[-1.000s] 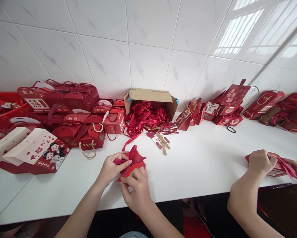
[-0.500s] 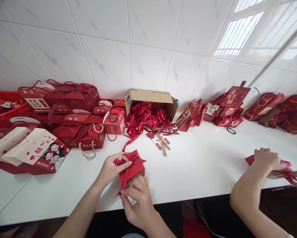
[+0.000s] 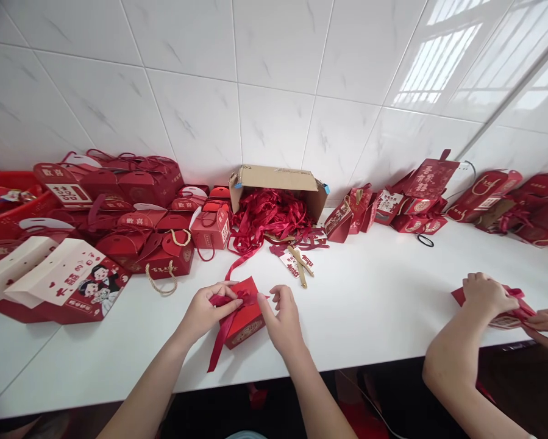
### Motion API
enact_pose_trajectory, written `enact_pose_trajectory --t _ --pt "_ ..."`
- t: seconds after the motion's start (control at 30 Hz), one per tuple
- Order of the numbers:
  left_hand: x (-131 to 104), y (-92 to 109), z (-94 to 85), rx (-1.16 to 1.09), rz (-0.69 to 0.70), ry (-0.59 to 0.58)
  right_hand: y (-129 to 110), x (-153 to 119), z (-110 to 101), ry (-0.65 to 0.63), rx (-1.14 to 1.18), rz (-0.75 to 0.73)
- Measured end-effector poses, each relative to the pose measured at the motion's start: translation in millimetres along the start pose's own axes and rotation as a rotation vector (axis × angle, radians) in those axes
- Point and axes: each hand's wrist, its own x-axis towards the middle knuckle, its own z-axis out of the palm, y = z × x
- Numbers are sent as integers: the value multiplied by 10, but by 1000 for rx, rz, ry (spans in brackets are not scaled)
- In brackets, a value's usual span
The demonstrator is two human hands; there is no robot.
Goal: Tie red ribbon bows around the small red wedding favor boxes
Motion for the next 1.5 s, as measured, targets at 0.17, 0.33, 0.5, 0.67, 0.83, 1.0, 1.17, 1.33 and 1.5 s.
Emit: enact_pose_trajectory --t 0.17,0.33,0.5,0.67,0.83,1.0,1.17,1.33,1.5 --pt "-12 -13 -10 13 17 -15 99 103 62 -116 14 -17" --pt "-19 -19 -20 14 21 -25 90 68 13 -58 16 -27" --pt "-16 1 -29 -1 35 -59 185 86 -121 -9 -1 -15" --pt "-15 -7 -45 -14 43 -86 289 91 -246 33 -31 10" --pt "-10 -10 -64 -23 46 -100 293 129 -390 47 -87 26" --pt "5 -13 -81 -52 75 -124 122 252 -474 6 -152 -100" --pt "17 -35 -66 -130 140 -122 -50 339 -323 -355 -220 -330" --pt "18 -36 -49 -158 158 -129 -58 388 -144 -397 -135 -338" --pt "16 -14 -28 -155 154 -126 -115 369 -142 -383 -36 -316"
